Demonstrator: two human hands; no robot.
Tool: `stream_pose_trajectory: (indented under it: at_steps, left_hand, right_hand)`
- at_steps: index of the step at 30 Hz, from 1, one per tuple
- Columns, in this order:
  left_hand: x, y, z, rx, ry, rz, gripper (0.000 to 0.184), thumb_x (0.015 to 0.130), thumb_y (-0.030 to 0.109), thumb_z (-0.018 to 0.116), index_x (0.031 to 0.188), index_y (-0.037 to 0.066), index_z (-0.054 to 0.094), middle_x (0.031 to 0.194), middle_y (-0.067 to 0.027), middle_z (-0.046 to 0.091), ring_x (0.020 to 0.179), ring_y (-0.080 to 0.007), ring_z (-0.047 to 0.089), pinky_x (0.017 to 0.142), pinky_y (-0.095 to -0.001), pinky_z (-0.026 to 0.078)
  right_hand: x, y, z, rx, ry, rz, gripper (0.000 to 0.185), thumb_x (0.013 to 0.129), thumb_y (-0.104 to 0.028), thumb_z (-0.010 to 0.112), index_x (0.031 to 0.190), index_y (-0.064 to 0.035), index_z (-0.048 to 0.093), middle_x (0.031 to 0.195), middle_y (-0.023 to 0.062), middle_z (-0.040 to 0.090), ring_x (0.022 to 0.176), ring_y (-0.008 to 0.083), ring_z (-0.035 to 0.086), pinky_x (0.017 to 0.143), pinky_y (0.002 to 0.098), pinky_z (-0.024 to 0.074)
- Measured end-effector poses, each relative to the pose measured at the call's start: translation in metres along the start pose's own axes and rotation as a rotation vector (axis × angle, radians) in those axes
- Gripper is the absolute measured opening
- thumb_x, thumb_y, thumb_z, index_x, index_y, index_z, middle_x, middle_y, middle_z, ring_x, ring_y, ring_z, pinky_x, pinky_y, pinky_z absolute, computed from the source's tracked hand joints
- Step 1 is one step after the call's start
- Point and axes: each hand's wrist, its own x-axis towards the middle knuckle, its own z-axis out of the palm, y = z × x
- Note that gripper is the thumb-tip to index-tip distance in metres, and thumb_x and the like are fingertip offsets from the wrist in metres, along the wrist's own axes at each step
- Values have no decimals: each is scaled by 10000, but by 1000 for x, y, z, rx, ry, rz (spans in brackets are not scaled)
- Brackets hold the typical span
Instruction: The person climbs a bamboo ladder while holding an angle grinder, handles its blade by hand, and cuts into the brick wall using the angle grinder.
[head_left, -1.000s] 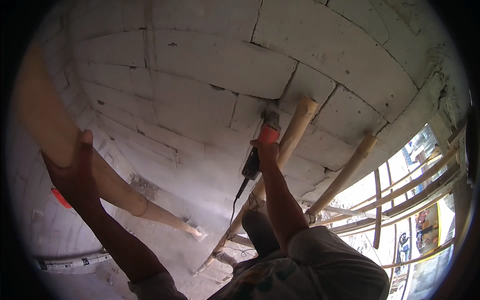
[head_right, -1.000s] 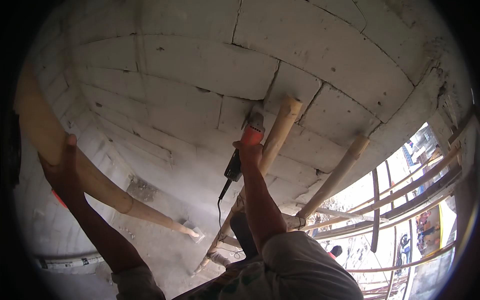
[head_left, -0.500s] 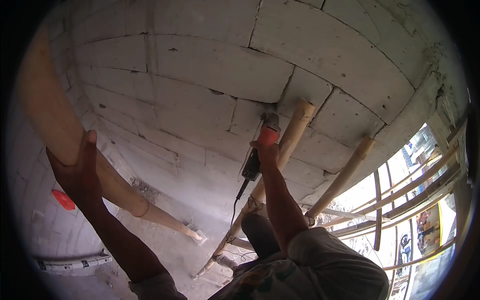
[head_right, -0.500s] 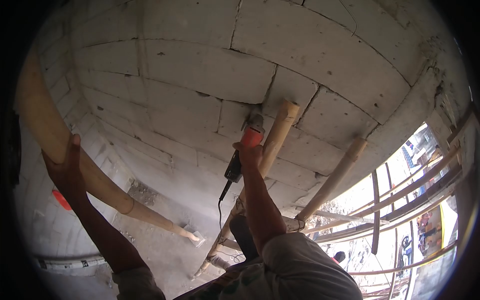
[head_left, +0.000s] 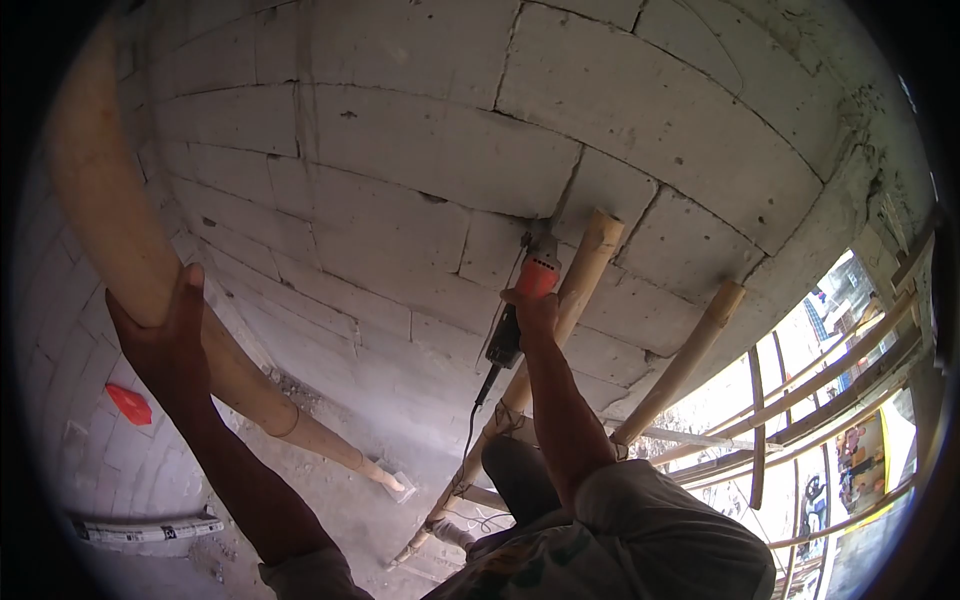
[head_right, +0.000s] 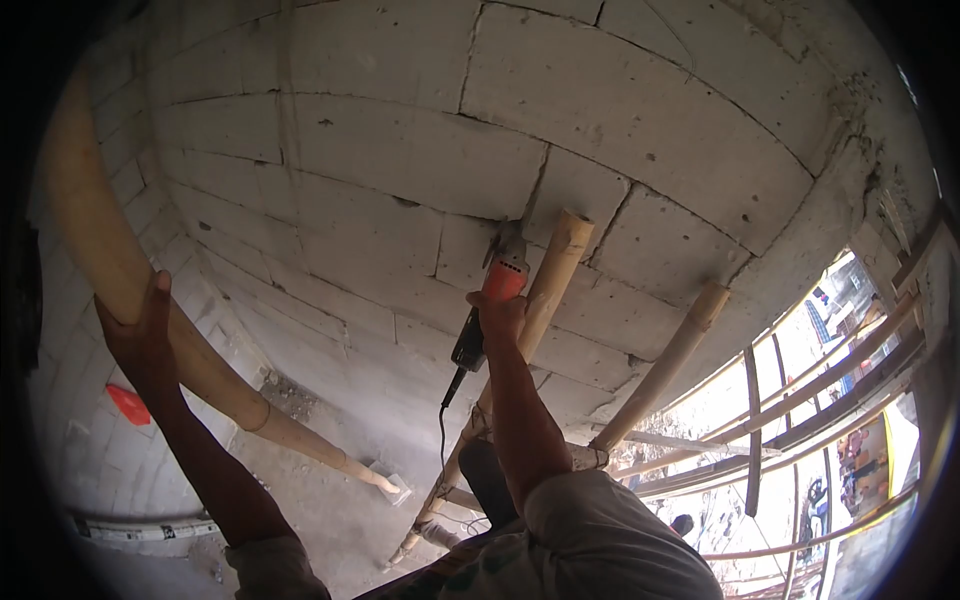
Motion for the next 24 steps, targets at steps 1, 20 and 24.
stream_pose_trajectory:
  at_steps: [1,20,24]
  left_hand:
    - [0,-1,0,-4,1,6,665,789,288,842,1285,-23,527,1141,-130,627,1040,-241,607,957,-357,458]
    - [0,-1,-2,-43,-3,3,616,801,245,818,1281,-4,524,1133,-127,622,1044,-248,606,957,-367,457]
    - [1,-2,-1,-11,4,20,608,804,247,814,1275,-6,525,1125,-123,620,1028,-245,607,944,-364,462]
  right_hand:
    - [2,1,-1,-8,-14,5,506,605,-158,857,985,41,589,883,129,662,702,230,664,628,381,551]
    - [-5,-24,-10,51,-62,-60,563,612,-135,843,1033,59,523,937,144,619,755,227,638,633,373,537]
    - [5,-20,-7,11,-18,-144,490,617,-115,833,980,48,548,867,124,625,681,223,636,592,364,529]
